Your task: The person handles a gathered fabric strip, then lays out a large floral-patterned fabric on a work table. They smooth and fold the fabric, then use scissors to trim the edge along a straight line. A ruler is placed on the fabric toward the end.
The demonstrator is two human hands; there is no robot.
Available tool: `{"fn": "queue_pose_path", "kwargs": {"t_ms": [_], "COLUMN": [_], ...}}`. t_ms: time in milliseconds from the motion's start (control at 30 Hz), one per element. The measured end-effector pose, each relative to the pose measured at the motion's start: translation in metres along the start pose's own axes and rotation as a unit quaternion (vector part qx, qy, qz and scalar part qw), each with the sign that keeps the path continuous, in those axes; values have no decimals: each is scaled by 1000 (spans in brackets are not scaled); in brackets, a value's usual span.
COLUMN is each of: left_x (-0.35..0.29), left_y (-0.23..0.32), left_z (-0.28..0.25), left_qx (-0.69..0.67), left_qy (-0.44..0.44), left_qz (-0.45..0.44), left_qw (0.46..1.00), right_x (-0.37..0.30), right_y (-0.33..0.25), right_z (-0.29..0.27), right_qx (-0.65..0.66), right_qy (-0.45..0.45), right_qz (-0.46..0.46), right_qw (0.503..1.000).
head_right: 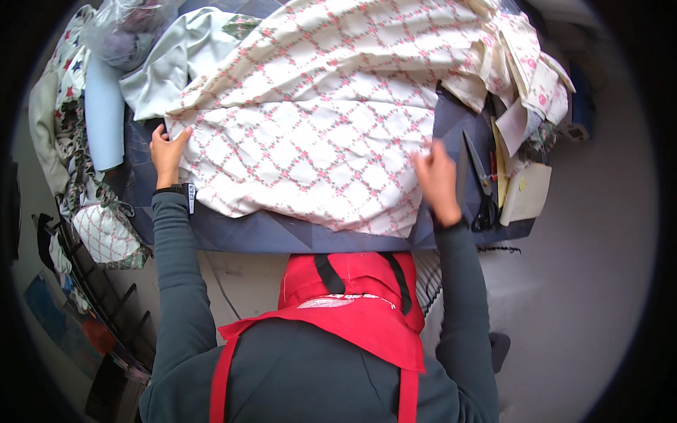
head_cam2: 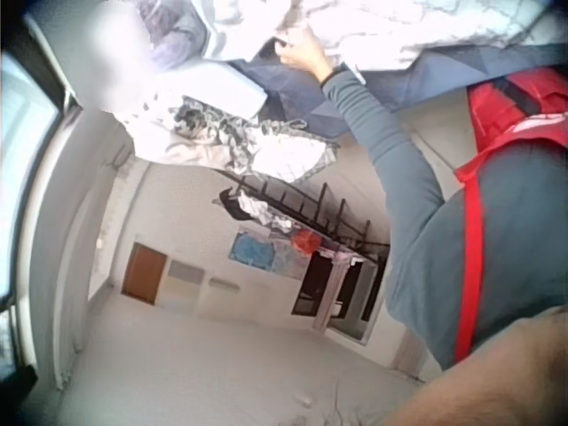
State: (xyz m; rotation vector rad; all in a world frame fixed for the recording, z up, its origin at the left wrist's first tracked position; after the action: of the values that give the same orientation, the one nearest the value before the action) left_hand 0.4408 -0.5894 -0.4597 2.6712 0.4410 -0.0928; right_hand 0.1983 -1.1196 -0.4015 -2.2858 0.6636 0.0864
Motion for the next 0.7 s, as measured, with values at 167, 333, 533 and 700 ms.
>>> {"fn": "queue_pose_path", "kwargs": {"t_ms": [167,333,533,700], "left_x": [13,25,-117,-213], "left_y": [-30,-12,78,79], "left_z": [1,-11,13,51], "left_qx": [-1,-118,-68,139], "left_qy": [-20,90,4,-191], "left_qz": [105,96,338,365], "left_qw": [994,984,939,901], "right_x": [103,102,-23,-104], "right_y": [26,-2,-35,-4], "right_z": [16,2,9,8], "right_qx": [-124,-111,-119,-296], "right_qy": [-27,75,-4,-272], "right_qz": [22,17,-251,-246], "right_qw": [992,991,961,882]}}
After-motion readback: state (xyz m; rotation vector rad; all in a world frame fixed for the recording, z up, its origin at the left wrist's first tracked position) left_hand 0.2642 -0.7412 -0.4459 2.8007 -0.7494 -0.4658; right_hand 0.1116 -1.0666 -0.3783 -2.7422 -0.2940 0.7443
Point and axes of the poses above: each hand's wrist, its own x-axis towards the middle knuckle, its own z-axis out of the palm, y = z × x, the point moved 1 cm from there along x, towards the middle knuckle, and after that the axes turned 2 degrees about -y, right-handed, at the moved point
